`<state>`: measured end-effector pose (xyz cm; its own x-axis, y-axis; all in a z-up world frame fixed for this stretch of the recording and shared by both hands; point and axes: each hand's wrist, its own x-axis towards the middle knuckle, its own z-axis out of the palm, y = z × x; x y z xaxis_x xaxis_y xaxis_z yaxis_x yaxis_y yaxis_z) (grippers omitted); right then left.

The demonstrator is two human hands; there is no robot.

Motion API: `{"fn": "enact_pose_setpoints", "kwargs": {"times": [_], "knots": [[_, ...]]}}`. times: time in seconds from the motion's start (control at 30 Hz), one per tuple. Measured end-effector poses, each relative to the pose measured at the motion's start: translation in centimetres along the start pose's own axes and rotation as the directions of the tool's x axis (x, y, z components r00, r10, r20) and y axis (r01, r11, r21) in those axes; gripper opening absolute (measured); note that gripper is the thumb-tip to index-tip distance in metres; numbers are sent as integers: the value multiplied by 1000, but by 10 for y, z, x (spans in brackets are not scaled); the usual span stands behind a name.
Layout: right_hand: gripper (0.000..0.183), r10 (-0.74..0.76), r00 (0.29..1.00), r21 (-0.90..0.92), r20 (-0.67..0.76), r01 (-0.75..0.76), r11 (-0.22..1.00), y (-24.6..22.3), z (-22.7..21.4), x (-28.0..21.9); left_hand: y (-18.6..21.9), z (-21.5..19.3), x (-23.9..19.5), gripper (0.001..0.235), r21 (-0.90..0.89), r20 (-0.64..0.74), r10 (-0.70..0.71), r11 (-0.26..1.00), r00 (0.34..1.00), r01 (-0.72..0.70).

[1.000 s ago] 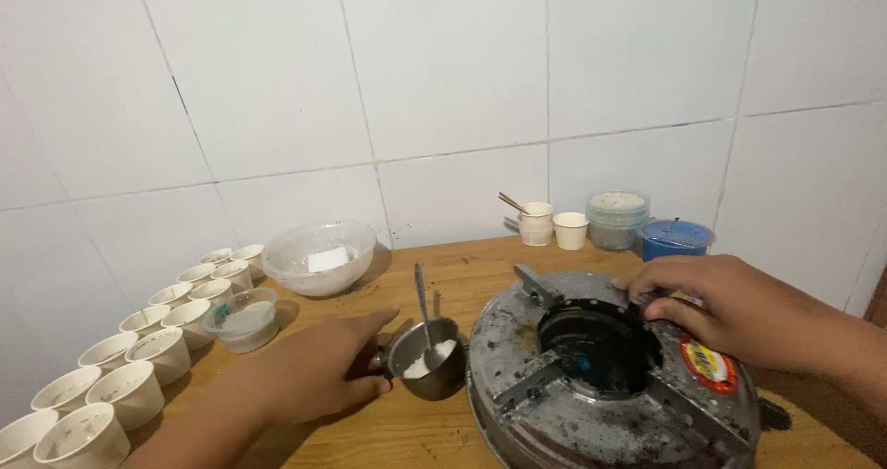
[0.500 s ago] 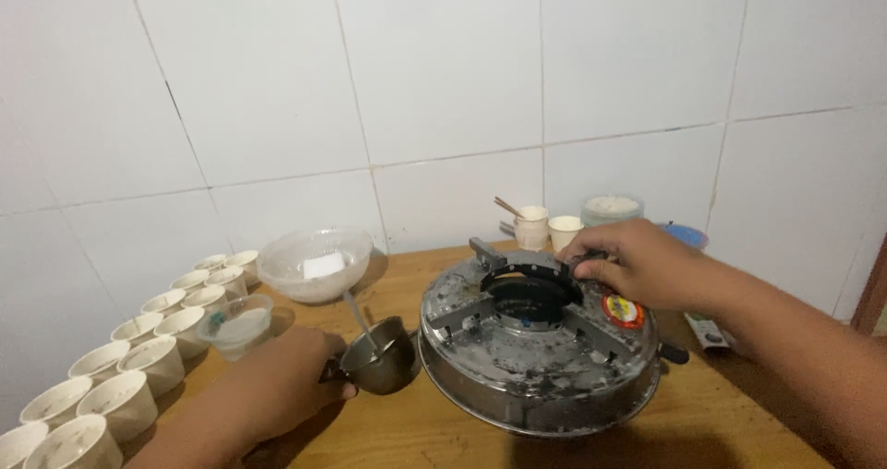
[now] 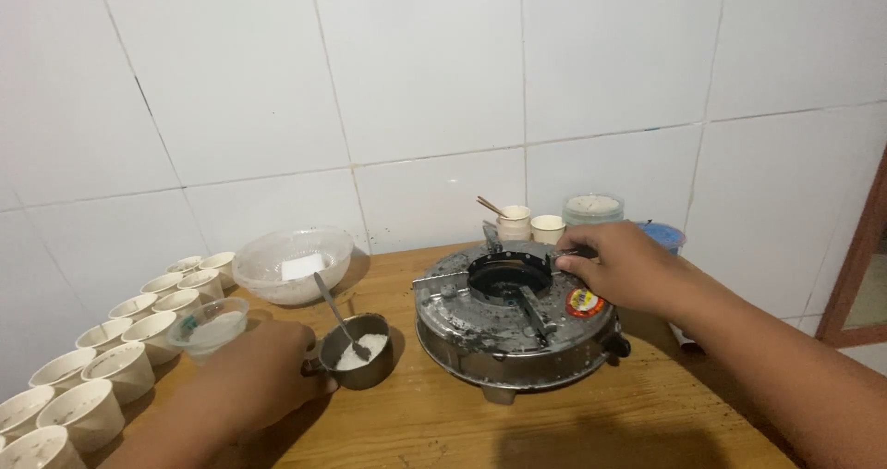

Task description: The person prepares a portable gas stove and places a small saucepan on it. They use scissors to cut a piece of blue wax from a container and add it to the saucepan. They then use a lighter to ignite the stove and stir the contents of the saucepan with a spoon.

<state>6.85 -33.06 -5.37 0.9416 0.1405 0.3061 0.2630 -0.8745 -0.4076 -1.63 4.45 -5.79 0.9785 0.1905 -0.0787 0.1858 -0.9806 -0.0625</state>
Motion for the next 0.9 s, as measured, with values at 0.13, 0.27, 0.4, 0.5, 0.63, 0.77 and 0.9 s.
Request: {"fn": "enact_pose_setpoints", "kwargs": {"times": [0.13, 0.27, 0.4, 0.5, 0.63, 0.77, 0.9], "knots": [[17, 34, 999, 40, 2, -34, 999, -3, -2, -5, 0, 5, 4, 40, 72, -8, 27, 997, 1000, -26], [27, 0, 1000, 59, -25, 1, 998, 2, -7, -4, 1, 2, -1, 43, 75, -29, 38, 997, 999, -36], [28, 104, 994, 111, 31, -107, 988, -27, -40, -27, 1, -10, -11, 45, 75, 12, 44, 996, 999, -44], [26, 123, 991, -2, -58, -123, 992, -8, -58, -18, 6, -38, -21, 74, 122, -40, 69, 990, 997, -63], [12, 195, 940, 233, -280, -131, 964, 10, -91, -9, 34, -65, -30, 93, -43, -220, 132, 989, 967, -144], [12, 304, 733, 569, -608, 136, 811, 40, -99, 6, 91, -85, -45, 86, -264, -374, 235, 900, 897, -346], [22, 409, 745, 443, -527, -169, 880, 58, -74, 14, 143, -89, -57, 73, -287, -487, 329, 815, 809, -504]]}}
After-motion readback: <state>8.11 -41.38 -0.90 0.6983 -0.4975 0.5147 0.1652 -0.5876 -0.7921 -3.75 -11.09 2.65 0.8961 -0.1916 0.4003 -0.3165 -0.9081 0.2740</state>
